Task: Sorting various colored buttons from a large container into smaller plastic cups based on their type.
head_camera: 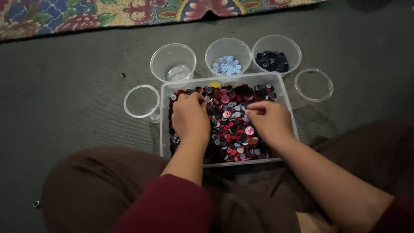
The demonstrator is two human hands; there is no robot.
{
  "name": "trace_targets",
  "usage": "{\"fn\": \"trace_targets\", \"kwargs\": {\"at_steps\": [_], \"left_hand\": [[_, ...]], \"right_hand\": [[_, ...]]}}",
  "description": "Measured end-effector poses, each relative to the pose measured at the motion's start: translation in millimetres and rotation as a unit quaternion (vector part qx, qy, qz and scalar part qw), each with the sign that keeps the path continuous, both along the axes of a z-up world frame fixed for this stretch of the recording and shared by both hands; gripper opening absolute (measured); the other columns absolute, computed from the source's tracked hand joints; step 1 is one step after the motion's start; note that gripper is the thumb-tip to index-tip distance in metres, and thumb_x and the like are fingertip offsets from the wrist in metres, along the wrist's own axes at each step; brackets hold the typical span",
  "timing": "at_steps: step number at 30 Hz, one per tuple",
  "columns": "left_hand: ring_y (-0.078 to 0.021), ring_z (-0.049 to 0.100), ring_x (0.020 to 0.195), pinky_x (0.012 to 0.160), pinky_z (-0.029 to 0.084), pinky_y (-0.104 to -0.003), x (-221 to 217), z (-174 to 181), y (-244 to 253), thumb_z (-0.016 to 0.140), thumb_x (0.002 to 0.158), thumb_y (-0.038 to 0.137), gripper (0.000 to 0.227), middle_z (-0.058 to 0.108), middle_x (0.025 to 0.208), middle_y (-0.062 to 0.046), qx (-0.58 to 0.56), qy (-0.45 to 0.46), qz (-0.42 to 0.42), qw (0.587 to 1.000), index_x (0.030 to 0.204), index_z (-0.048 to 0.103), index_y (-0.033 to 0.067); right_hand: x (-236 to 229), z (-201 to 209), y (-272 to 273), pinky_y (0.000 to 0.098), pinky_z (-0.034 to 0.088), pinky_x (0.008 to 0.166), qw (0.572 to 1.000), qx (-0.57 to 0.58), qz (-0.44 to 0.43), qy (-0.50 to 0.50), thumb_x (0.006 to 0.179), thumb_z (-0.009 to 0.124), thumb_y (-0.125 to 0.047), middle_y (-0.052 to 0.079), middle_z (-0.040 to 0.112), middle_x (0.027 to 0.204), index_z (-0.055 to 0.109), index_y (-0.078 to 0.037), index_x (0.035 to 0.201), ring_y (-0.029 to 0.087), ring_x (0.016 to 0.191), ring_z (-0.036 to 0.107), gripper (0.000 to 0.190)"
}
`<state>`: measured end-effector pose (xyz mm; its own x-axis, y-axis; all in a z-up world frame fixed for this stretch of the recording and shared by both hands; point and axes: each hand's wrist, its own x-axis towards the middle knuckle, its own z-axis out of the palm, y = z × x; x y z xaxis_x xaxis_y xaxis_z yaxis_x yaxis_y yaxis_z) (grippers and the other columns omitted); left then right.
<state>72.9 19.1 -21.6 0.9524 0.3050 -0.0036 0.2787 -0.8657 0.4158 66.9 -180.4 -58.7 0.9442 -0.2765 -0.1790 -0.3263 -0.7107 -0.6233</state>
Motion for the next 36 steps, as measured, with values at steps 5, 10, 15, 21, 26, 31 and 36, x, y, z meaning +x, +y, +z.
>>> {"fn": "trace_targets", "kwargs": {"at_steps": [5,10,15,21,26,31,36], "left_hand": [[-0.0306,0.066,0.101,0.083,0.058,-0.045,-12.2,-14.1,0.5,0.074,0.09,0.023,0.005,0.064,0.096,-0.002,-0.01,-0.035,0.003,0.999,0.092,0.069,0.0217],[-0.0331,0.068,0.099,0.085,0.056,-0.048,-23.7,-8.9,1.0,0.073,0.091,0.025,0.007,0.07,0.092,-0.005,-0.043,-0.052,0.011,0.998,0.094,0.068,0.0205],[-0.0307,0.067,0.102,0.087,0.056,-0.047,-29.5,-0.6,-1.0,0.069,0.094,0.026,0.006,0.07,0.096,-0.003,-0.108,-0.05,-0.011,0.993,0.098,0.067,0.0216],[-0.0296,0.068,0.102,0.087,0.056,-0.047,-30.3,-1.4,-2.4,0.069,0.094,0.027,0.006,0.069,0.094,-0.002,-0.123,-0.041,-0.016,0.991,0.098,0.067,0.0222],[-0.0289,0.068,0.103,0.088,0.055,-0.046,-31.5,2.0,-1.8,0.068,0.095,0.026,0.006,0.07,0.095,-0.002,-0.133,-0.04,-0.007,0.99,0.1,0.068,0.0214],[-0.0309,0.067,0.107,0.089,0.055,-0.049,-32.6,5.0,-2.4,0.068,0.095,0.026,0.007,0.07,0.099,-0.004,-0.146,-0.045,-0.002,0.988,0.101,0.069,0.0205],[-0.0307,0.068,0.106,0.089,0.055,-0.048,-35.0,10.5,-4.5,0.067,0.096,0.025,0.008,0.071,0.098,-0.004,-0.158,-0.037,-0.004,0.987,0.102,0.069,0.02]], "right_hand": [[1.0,20.7,2.0,0.0438,0.06,0.082,0.996,-0.048,0.07,0.009,0.083,0.076,-0.031,0.0,0.08,0.092,0.083,-0.032,0.103,0.031,0.098,0.074,0.021],[17.9,12.2,12.1,0.045,0.06,0.082,0.993,-0.057,0.106,0.014,0.083,0.078,-0.026,0.007,0.08,0.096,0.082,-0.026,0.111,0.034,0.099,0.074,0.029],[23.7,-8.3,-4.1,0.0455,0.06,0.084,0.991,-0.083,0.107,0.009,0.086,0.079,-0.02,0.007,0.08,0.1,0.08,-0.019,0.117,0.032,0.102,0.074,0.031],[15.5,6.1,-9.0,0.045,0.06,0.086,0.987,-0.111,0.119,0.011,0.09,0.076,-0.023,0.006,0.081,0.099,0.083,-0.027,0.11,0.032,0.103,0.074,0.021],[6.5,5.8,-11.9,0.0446,0.059,0.084,0.987,-0.096,0.12,-0.04,0.096,0.073,-0.023,0.007,0.079,0.095,0.082,-0.024,0.108,0.034,0.098,0.074,0.016],[-0.9,-2.9,-21.5,0.0458,0.059,0.078,0.993,-0.001,0.088,-0.075,0.1,0.071,-0.023,0.011,0.076,0.085,0.079,-0.013,0.108,0.034,0.09,0.074,0.015],[-10.5,23.7,-11.0,0.0288,0.054,0.062,0.987,0.157,0.007,-0.037,0.093,0.071,-0.019,0.009,0.074,0.068,0.079,-0.01,0.103,0.014,0.06,0.067,0.016]]}}
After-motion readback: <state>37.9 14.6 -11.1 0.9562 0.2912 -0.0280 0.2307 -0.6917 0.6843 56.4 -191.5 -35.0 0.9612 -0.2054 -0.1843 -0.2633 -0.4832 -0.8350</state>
